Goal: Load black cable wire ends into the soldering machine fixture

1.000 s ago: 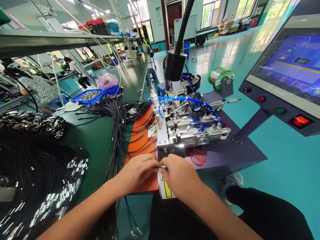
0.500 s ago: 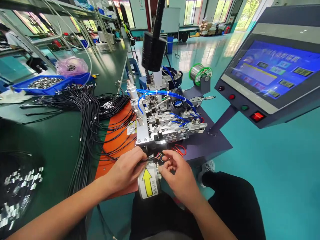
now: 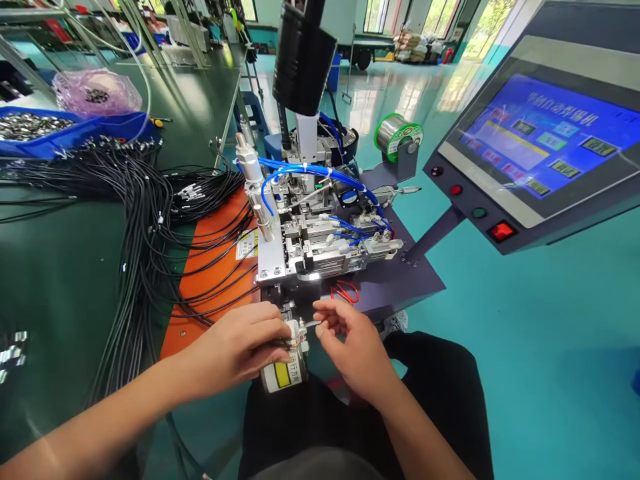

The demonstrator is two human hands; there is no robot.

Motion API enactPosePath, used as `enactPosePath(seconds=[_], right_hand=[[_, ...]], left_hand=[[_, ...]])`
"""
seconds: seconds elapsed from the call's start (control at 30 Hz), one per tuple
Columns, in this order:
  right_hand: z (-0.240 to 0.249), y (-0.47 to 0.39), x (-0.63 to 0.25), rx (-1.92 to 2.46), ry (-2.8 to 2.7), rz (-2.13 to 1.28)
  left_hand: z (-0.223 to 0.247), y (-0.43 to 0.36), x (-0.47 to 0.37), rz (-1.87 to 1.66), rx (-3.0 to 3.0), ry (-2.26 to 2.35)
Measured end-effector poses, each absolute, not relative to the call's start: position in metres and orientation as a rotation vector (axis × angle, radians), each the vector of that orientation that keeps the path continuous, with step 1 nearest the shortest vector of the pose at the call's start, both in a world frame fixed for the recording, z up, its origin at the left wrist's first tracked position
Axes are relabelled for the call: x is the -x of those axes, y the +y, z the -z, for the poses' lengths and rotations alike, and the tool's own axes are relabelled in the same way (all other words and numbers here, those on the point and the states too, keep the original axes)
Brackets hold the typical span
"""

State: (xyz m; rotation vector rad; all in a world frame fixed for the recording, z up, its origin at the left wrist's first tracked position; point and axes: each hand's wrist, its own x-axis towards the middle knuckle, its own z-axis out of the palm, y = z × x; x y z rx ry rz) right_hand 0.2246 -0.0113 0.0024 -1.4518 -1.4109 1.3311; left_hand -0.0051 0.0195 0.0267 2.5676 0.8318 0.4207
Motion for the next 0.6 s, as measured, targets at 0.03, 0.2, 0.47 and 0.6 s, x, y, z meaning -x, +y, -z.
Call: enactPosePath(seconds=[0.03,0.2,0.47,0.6], right_hand=[[-0.002,-0.012,-0.226,1.454,-1.409,-1.329],[-0.001,-0.016,-0.227,1.438,-1.416,-1.366],[-0.014,-0.02,-0.222,1.415,-1.706,-1.293],[-0.012,-0.021,-0.22,1.375,-1.809,-1.244]], left_hand=[[-0.029,0.021,0.007,-0.375,-2.504,0.789],[-0.032,0.025,0.011,-0.313,-2.365,0.76],[-0.051,0.027,0.017,-0.342,-2.255,0.705],[-0.046,0.024,0.015,-0.273,-2.28,0.772]])
